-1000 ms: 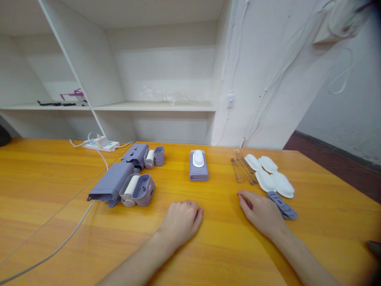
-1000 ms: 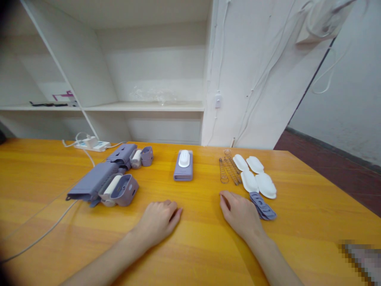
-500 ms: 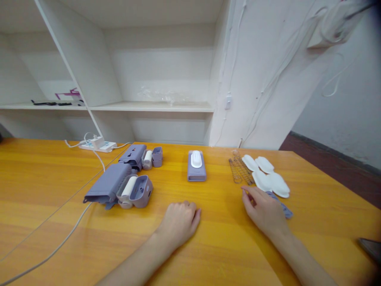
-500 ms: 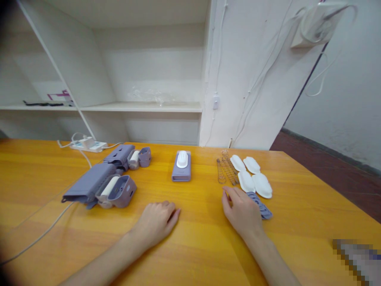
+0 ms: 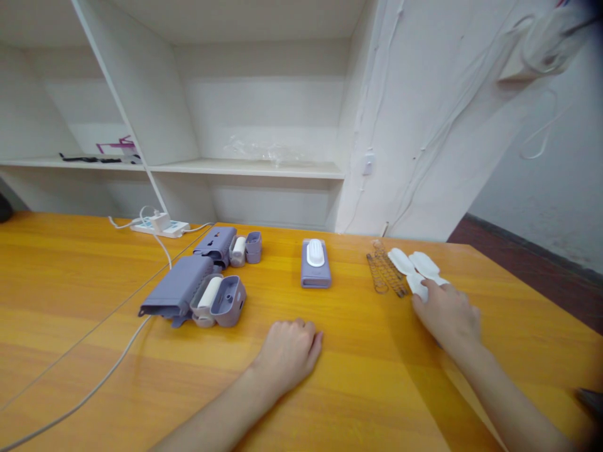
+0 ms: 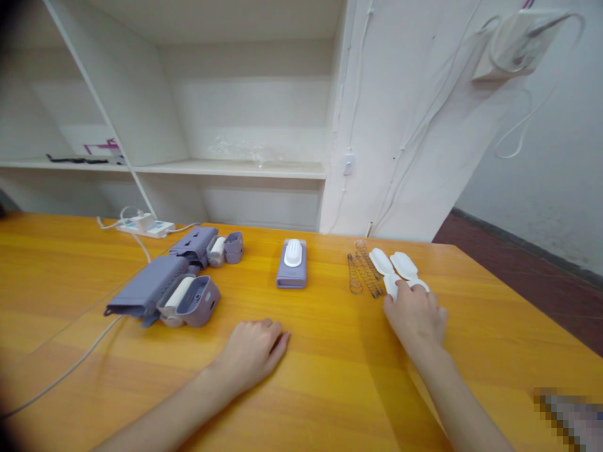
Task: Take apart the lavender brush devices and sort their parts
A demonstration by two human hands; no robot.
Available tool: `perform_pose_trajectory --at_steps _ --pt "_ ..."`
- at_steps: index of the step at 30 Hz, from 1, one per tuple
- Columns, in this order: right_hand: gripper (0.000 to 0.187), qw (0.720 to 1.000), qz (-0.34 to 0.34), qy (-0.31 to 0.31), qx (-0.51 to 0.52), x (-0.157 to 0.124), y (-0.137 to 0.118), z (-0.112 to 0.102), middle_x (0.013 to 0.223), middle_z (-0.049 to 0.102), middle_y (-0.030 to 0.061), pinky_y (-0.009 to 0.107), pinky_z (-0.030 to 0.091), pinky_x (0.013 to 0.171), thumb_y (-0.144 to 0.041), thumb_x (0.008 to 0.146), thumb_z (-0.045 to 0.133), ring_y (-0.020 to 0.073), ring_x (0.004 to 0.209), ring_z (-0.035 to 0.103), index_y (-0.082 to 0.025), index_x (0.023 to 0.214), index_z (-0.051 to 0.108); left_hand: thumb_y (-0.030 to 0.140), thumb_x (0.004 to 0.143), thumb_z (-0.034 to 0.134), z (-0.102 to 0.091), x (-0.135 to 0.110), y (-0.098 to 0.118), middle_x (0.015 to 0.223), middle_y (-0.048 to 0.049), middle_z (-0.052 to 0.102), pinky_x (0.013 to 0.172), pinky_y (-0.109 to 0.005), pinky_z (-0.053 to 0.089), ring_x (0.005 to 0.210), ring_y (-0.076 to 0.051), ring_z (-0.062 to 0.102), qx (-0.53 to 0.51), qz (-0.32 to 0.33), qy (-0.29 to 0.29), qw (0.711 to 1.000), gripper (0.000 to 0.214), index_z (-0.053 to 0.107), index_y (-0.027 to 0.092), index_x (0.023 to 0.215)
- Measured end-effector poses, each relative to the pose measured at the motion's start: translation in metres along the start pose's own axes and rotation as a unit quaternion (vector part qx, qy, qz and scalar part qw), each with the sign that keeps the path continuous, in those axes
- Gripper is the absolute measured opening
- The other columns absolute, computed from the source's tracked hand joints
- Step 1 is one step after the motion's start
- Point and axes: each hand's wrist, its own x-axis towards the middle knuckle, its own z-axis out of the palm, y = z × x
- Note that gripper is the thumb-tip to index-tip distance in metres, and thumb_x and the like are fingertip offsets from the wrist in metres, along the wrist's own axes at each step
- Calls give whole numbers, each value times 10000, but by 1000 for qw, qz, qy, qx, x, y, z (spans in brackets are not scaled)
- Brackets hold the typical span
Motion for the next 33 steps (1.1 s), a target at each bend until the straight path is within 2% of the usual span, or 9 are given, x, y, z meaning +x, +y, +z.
perform_pose_trajectory --at_steps 11,22,33 --pt "439 997 76 -32 -9 7 -4 5 1072 573 186 457 470 729 -384 855 420 350 980 567 -177 1208 581 348 959 297 2 1 0 781 -73 673 571 -303 438 688 -229 651 -4 -1 3 1000 369 592 188 807" --pt "420 996 77 -47 -13 9 2 3 1000 619 140 472 462 724 -426 873 389 343 934 588 -203 1170 585 348 959 296 2 1 0 773 -72 670 564 -307 435 678 -234 651 -1 -3 5 1000 369 592 189 806" --pt "415 996 83 -40 -18 8 3 2 972 625 153 466 462 703 -426 867 388 345 907 596 -184 1133 596 348 962 286 1 2 0 792 -76 671 584 -303 437 696 -228 651 -4 -3 -6 1000 381 596 187 811"
